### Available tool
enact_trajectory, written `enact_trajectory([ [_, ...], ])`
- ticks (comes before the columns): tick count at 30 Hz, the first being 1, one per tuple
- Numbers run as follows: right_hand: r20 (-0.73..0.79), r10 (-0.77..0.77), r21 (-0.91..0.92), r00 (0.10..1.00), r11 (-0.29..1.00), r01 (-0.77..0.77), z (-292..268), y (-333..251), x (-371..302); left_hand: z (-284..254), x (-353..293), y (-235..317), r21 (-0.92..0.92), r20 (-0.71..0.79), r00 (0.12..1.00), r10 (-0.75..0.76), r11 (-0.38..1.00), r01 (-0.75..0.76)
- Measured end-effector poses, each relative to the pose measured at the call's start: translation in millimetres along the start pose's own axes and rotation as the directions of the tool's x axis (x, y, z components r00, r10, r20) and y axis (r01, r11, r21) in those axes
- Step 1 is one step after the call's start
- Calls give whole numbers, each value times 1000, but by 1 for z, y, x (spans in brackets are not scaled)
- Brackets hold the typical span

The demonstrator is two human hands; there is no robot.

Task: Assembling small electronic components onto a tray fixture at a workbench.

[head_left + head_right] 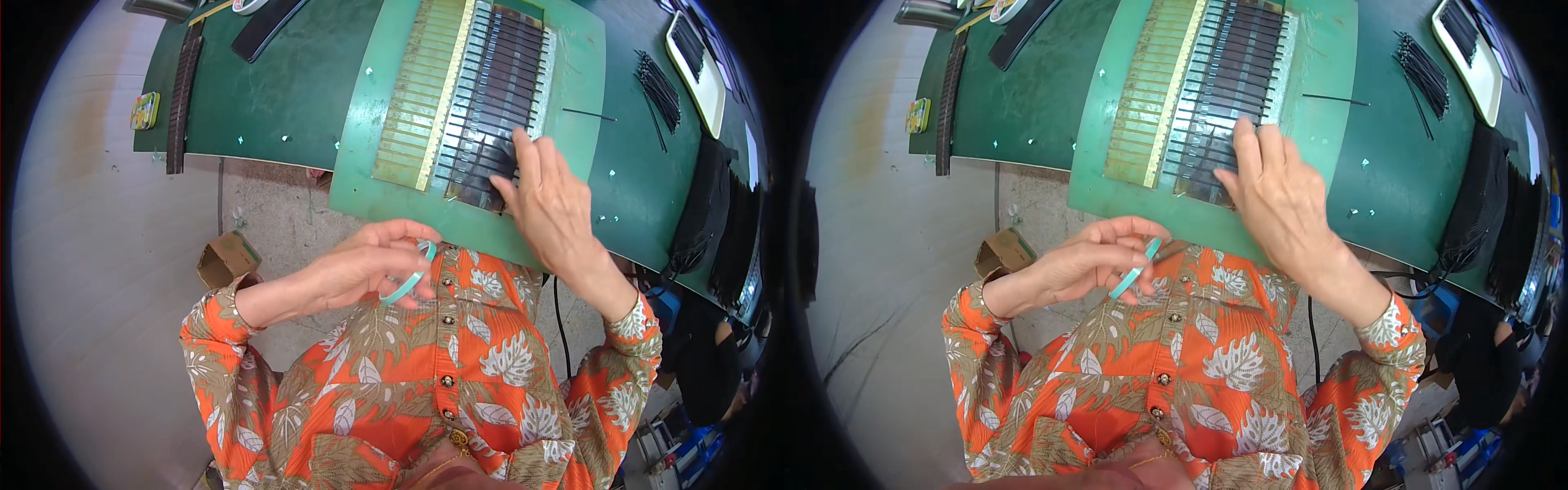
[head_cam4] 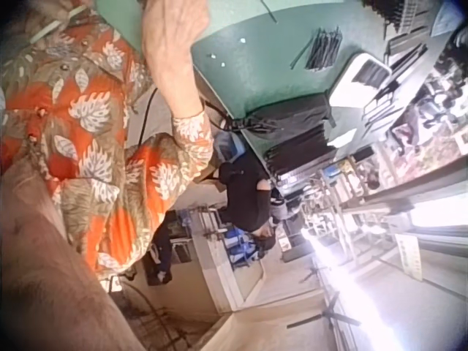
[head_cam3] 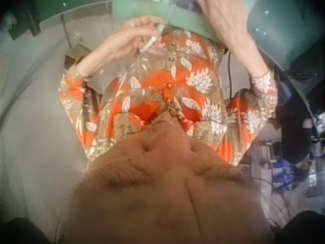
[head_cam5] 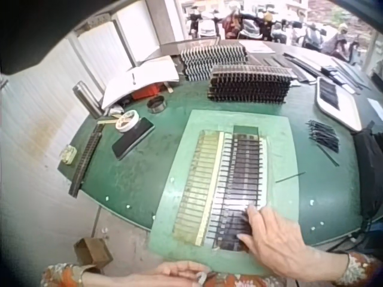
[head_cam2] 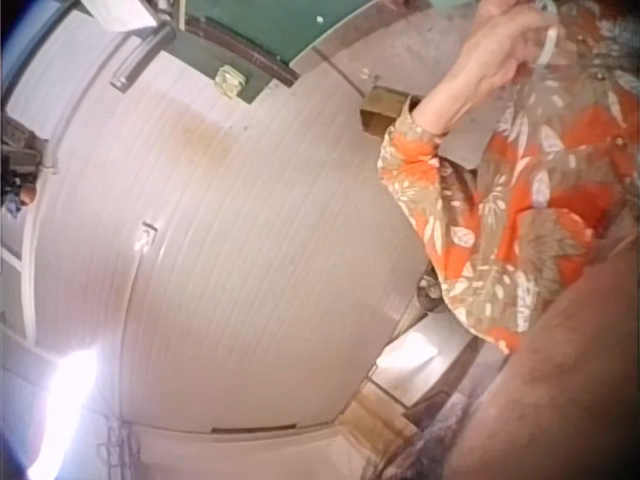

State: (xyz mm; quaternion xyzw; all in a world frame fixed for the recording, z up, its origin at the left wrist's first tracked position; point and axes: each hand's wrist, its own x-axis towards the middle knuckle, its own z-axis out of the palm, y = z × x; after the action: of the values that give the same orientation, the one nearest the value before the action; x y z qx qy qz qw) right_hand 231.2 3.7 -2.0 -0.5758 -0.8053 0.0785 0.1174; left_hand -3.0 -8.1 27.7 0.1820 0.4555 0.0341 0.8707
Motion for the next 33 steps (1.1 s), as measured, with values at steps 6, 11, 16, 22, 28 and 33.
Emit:
enact_trajectory([
  [6,71,-184,117,980,978,175,4,-16,-24,-7,18,-2,-133,-68,997,35,990,-44],
  [11,70,-216,153,974,967,203,6,-25,-18,-5,25,-6,-158,-86,995,55,985,-68],
  [16,86,-274,198,958,947,253,7,-24,-14,-6,26,-8,-174,-91,995,51,983,-66],
  [22,-41,-44,502,998,863,59,6,-13,-16,5,17,-3,-98,-49,980,191,976,-195],
  [28,481,170,798,860,321,-510,-20,-5,-13,26,18,8,121,35,907,421,899,-422],
  [33,544,140,834,827,15,-551,-26,-5,-10,31,25,3,170,34,889,456,874,-455],
])
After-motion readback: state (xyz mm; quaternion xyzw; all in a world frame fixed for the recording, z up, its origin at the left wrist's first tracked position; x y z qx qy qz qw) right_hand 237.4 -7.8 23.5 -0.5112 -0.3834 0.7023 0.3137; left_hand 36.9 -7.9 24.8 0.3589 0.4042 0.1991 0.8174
